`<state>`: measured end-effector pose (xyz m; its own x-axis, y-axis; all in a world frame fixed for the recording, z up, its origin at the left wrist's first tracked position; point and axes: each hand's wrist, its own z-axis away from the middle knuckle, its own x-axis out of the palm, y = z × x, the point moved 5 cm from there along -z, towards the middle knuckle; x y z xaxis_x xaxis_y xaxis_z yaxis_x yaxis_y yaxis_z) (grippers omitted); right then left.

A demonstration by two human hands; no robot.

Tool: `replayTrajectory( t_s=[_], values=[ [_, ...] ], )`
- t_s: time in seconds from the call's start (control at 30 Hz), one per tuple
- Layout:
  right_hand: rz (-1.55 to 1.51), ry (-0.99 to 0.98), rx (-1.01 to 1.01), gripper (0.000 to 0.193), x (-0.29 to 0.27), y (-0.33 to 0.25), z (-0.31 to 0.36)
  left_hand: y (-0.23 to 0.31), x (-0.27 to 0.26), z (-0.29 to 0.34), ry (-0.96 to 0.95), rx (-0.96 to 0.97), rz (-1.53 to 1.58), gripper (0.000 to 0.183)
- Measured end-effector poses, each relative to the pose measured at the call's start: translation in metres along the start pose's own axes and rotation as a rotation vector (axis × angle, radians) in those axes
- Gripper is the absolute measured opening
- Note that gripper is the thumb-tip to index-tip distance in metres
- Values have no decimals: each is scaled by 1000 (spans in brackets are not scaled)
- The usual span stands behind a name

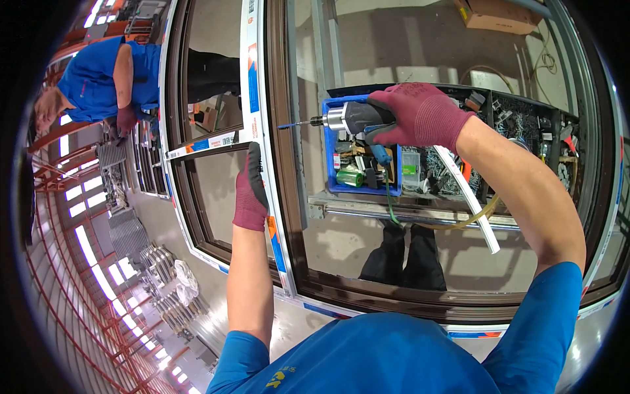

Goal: Assemble aluminum window frames by joining profile sections, using an electric drill to secure them with screws, and hammering components into place.

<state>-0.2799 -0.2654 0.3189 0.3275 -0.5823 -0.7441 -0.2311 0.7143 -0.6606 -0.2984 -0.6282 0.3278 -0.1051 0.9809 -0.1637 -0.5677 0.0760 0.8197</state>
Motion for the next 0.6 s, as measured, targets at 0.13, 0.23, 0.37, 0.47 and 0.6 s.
replayTrajectory(
  t_s=[0.13, 0.23, 0.37, 0.47, 0.6],
  values=[
    [-6, 15, -18, 65, 0, -2, -1, 4, 1, 1, 0, 47, -24, 55],
    [17, 40, -42, 74, -1, -3, -3, 5, 0, 4, 16, 4, -81, 55],
    [3, 78, -79, 73, 5, -5, -9, 6, 3, 6, 30, 18, -173, 55],
    [56, 99, -115, 73, 5, -13, -15, 0, 1, 4, 74, -15, -95, 52],
    [104, 61, -73, 72, 0, -17, -19, -12, -8, -10, 56, 1, -2, 46]
  ],
)
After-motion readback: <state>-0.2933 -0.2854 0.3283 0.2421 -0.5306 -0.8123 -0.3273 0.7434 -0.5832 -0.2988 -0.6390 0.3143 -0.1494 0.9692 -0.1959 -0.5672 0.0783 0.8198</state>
